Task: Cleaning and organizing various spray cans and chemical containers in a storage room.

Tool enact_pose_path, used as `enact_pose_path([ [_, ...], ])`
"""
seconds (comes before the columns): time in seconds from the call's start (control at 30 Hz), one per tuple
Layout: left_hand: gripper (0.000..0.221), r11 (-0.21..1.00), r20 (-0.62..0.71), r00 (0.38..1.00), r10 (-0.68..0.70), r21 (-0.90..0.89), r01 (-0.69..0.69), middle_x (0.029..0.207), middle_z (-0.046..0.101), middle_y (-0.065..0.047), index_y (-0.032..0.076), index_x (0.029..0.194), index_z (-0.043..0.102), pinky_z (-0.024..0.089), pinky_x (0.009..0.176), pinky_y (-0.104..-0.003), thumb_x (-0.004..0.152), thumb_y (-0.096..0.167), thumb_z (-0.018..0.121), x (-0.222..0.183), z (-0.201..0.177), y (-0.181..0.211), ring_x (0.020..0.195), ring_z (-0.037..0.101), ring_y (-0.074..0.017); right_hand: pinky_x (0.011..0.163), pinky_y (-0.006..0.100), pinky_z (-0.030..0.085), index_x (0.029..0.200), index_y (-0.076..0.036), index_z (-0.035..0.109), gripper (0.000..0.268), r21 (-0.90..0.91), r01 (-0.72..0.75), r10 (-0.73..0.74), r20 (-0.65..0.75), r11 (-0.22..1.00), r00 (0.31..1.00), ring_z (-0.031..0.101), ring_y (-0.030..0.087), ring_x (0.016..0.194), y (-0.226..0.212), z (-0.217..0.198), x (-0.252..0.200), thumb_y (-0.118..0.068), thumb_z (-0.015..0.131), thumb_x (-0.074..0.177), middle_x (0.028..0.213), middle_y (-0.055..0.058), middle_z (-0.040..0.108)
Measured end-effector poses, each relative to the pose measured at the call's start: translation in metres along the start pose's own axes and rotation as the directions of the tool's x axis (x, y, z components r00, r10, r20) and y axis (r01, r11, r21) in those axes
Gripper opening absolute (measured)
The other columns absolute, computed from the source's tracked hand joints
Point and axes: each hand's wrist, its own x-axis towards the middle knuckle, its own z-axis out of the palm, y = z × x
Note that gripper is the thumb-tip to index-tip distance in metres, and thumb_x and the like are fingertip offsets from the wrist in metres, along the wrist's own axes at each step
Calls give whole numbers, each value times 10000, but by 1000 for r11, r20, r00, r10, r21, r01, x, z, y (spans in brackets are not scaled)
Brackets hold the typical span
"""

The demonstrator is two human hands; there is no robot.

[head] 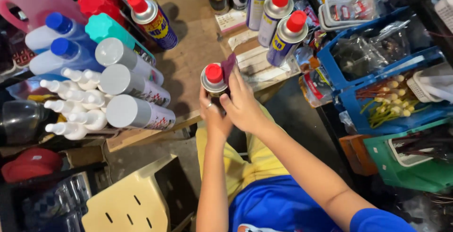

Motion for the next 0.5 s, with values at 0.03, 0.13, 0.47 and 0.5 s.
enact_pose_path([
  [0.03, 1050, 1000, 2, 1000, 4, -3, -4, 1595, 362, -156, 181, 1593, 161, 261, 1176, -578, 803, 575, 729, 5, -11, 11, 1459, 384, -347, 1195, 645, 255, 1621, 26, 220, 860, -4, 1, -1, -4, 1000, 1000, 261, 528, 1502, 4, -2, 2, -619, 272, 1054, 1643, 356, 200],
  [0.13, 1180, 998, -56, 998, 3, -66, -7, 1564, 374, -192, 180, 1617, 133, 392, 1139, -526, 767, 495, 888, 16, -41, 40, 1298, 595, -360, 1242, 568, 253, 1606, -47, 324, 711, 46, 4, -5, 27, 999, 1000, 267, 454, 1526, 14, -10, 2, -523, 311, 1079, 1665, 267, 235],
  [0.47, 986, 997, -165, 983, 78, -3, -79, 1428, 489, -187, 118, 1527, 336, 436, 1116, -562, 705, 82, 880, 37, -12, 33, 1325, 513, -432, 1211, 567, 284, 1577, -105, 424, 639, 40, -26, 22, 107, 999, 994, 374, 388, 1485, 5, -11, 6, -487, 299, 1082, 1608, 200, 406],
  [0.5, 1040, 999, -237, 971, -6, 49, 19, 1432, 464, -97, 197, 1555, 297, 458, 1093, -537, 689, 105, 867, 36, -1, 27, 1323, 530, -360, 1195, 615, 280, 1569, -94, 431, 648, -22, -52, 54, 96, 998, 994, 385, 429, 1466, -3, -10, 1, -495, 300, 1078, 1588, 236, 424],
])
